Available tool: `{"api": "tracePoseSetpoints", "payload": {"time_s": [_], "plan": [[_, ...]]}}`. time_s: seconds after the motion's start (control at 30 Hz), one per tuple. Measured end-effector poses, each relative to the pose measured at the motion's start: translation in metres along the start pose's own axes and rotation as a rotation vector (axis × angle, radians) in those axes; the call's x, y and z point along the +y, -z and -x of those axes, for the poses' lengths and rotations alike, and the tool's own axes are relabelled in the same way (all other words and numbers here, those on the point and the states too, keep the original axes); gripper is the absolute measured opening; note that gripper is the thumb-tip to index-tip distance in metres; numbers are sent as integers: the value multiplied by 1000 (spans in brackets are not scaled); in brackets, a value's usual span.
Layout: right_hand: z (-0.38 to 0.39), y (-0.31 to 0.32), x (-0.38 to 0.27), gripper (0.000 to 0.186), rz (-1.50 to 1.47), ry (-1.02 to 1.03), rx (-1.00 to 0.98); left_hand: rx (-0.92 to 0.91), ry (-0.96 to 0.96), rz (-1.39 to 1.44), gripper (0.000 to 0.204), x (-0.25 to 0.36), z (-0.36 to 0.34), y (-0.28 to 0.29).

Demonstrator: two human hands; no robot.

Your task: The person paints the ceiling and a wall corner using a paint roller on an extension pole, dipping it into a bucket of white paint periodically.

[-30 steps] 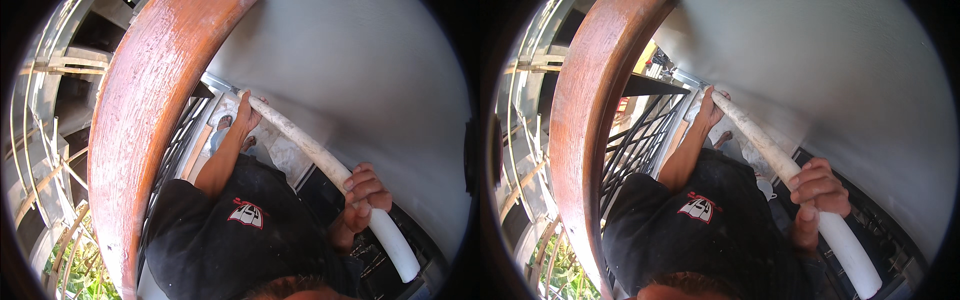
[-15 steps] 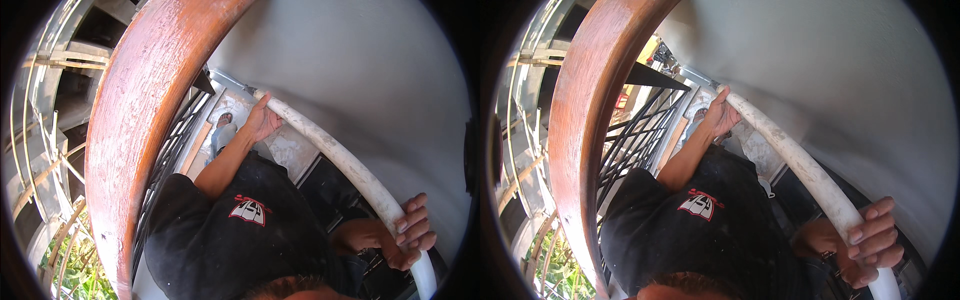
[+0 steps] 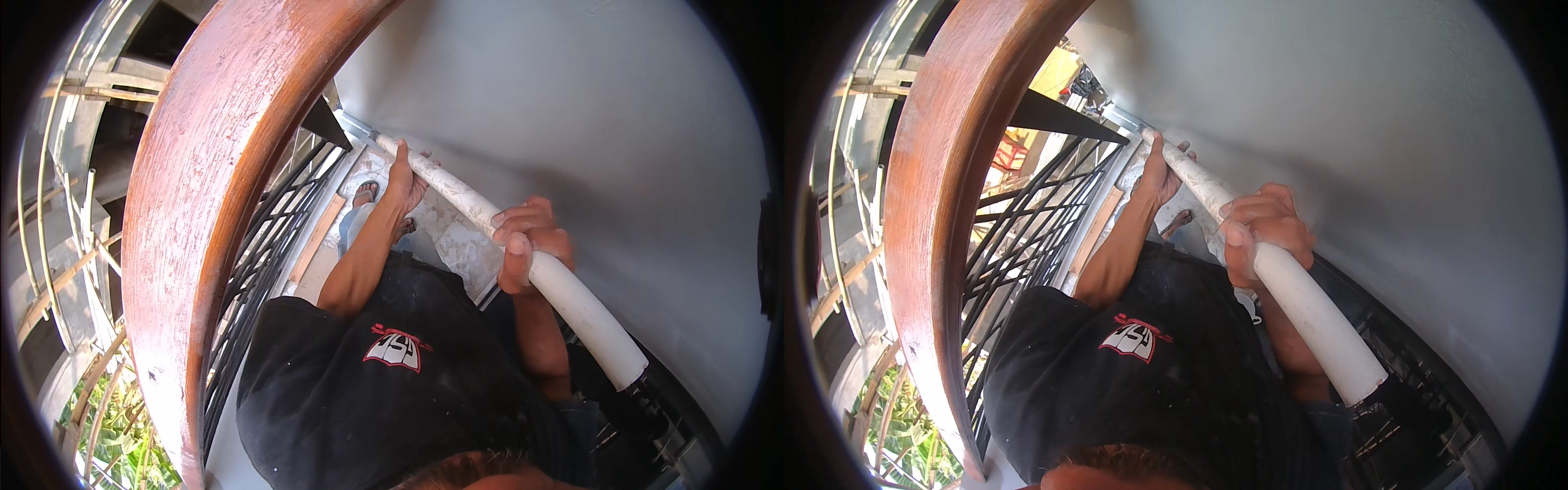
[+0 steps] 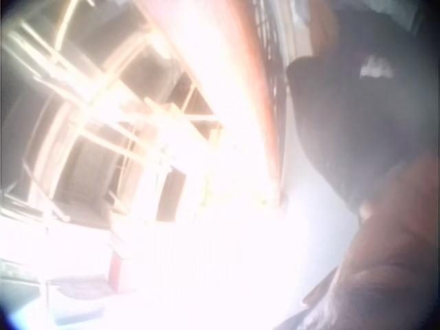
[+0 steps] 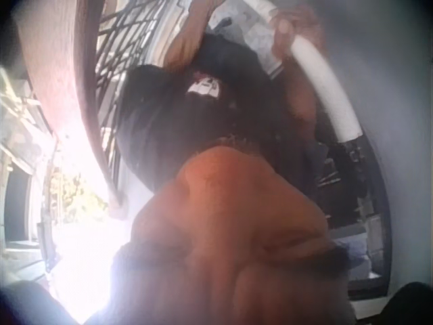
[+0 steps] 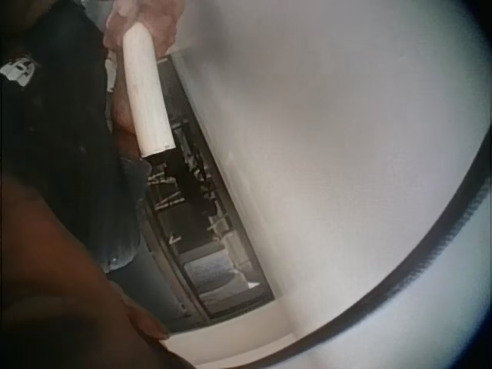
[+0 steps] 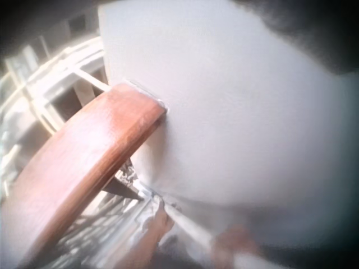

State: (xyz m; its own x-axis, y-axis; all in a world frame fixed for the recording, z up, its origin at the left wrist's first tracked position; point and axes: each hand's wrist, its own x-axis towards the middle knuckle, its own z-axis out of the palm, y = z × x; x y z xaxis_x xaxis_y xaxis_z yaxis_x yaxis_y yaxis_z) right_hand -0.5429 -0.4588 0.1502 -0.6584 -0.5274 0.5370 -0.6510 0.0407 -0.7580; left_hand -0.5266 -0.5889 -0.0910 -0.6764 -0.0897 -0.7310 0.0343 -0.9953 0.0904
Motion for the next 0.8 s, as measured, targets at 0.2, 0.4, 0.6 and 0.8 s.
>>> {"api": "tracePoseSetpoints", "payload": {"time_s": [0.2, 0.4, 0.6, 0.8], "plan": [[-1, 2, 7, 19, -147, -117, 18, -40, 91, -8, 38, 2, 1, 0], [10, 14, 6, 18, -315, -235, 24, -109, 82, -10, 22, 2, -53, 38], [8, -10, 7, 16, -263, -165, -5, -78, 124, -37, 22, 11, -64, 56], [-16, -9, -21, 19, -186, -84, -42, -168, 97, 24, 25, 15, -38, 46]]}}
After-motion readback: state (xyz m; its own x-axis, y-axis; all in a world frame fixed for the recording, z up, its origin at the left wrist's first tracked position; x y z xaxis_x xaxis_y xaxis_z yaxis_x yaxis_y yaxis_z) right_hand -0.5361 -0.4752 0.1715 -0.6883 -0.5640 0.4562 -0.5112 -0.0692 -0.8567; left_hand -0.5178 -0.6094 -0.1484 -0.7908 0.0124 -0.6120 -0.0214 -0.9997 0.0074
